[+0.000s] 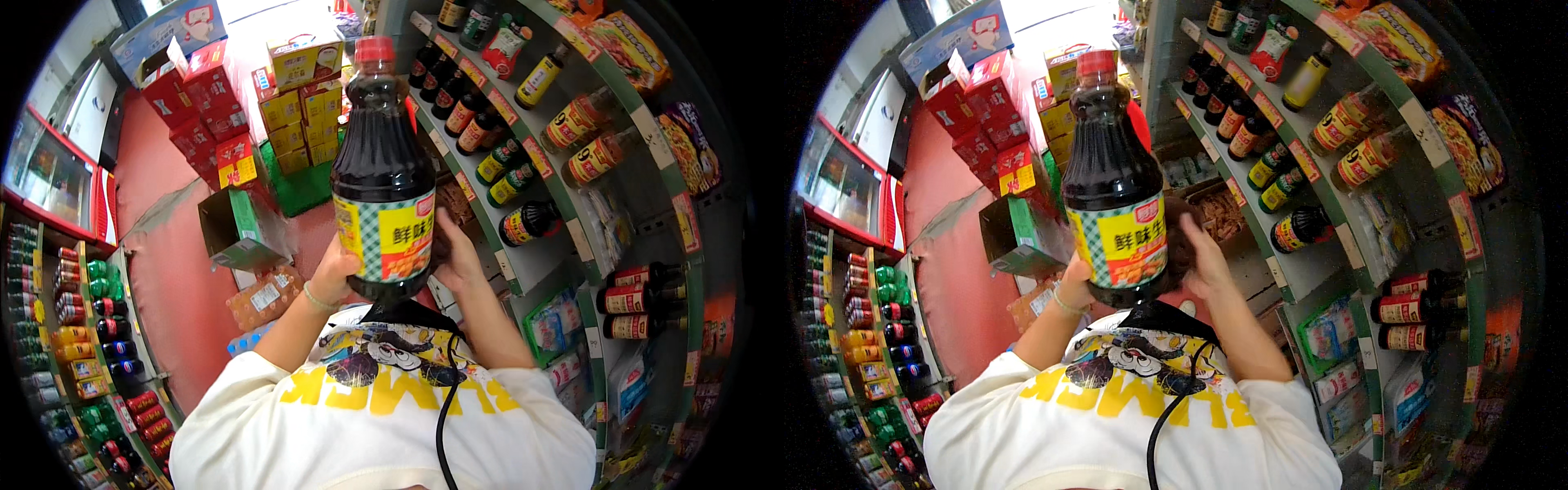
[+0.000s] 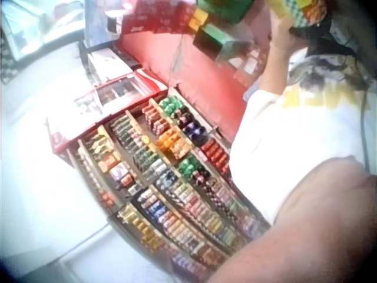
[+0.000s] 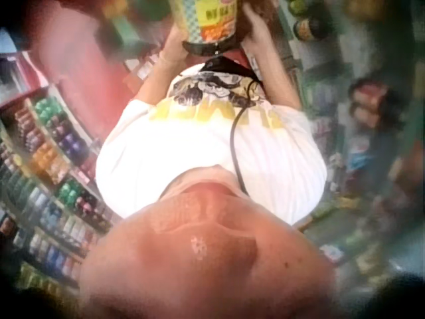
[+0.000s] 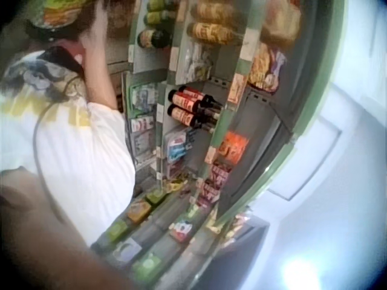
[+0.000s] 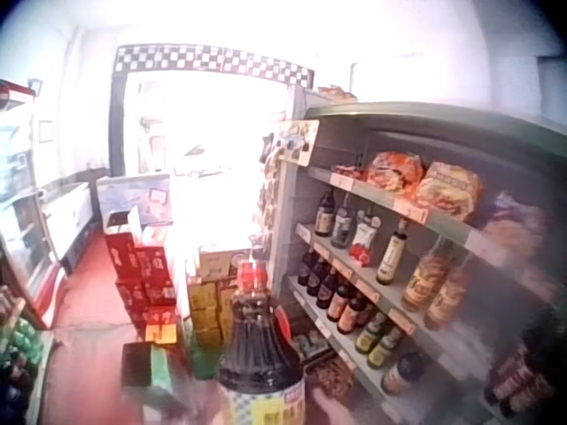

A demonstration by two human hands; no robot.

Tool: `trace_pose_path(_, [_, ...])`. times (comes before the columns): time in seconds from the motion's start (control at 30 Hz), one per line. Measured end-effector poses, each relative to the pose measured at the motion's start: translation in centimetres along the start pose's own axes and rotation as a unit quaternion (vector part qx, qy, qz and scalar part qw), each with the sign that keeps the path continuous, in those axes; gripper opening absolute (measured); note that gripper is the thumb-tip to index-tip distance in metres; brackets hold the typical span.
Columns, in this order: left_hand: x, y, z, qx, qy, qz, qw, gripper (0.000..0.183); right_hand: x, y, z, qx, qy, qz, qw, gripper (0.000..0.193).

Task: The person wipes a soy sauce bottle with a dark cloth, places it on a shelf, then squats to wipe a lower shelf surface. They open a cardboard box, remove a snack packet, walk to a counter, and return to continue wiping the shelf before wringing the cloth in a bucket.

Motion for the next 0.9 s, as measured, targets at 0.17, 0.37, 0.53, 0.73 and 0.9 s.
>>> trace_pose_path(0.17, [-0.3,-0.6,1.8,-0.042,-0.081,-0.080,0.993,0.089,-3.8,1.9,-1.2,0.073,-0.258,-0.105,0.958,0.071])
trace_pose_path(0.37, [-0.5,-1.6,-0.3,-0.022,-0.292,-0.100,0.951,0.109,-2.9,1.9,-1.3,0.064,-0.185,-0.018,0.980,0.075])
trace_pose_path(0.53, [-6.0,-1.2,-6.0,-0.036,-0.663,-0.169,0.728,0.130,-0.4,1.3,-0.1,0.032,-0.185,0.080,0.979,0.074])
trace_pose_path(0.73, [-10.0,1.7,-10.1,-0.055,-0.291,-0.293,0.909,0.121,1.2,0.7,0.3,0.111,-0.123,0.168,0.972,0.073])
trace_pose_path(0.9, [-7.8,-1.3,-5.9,-0.199,-0.267,-0.243,0.911,0.065,-1.2,-1.2,3.4,0.039,-0.101,0.132,0.985,0.071])
Point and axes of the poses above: each hand's wrist, its own y-axis away from the middle knuckle, its own z-axis out of the back of the hand, x = y × z, the point moved 8 cm from there along -y, towards the middle knuckle, and after that the axes turned 8 degrees about z, right-handed, at the moved point
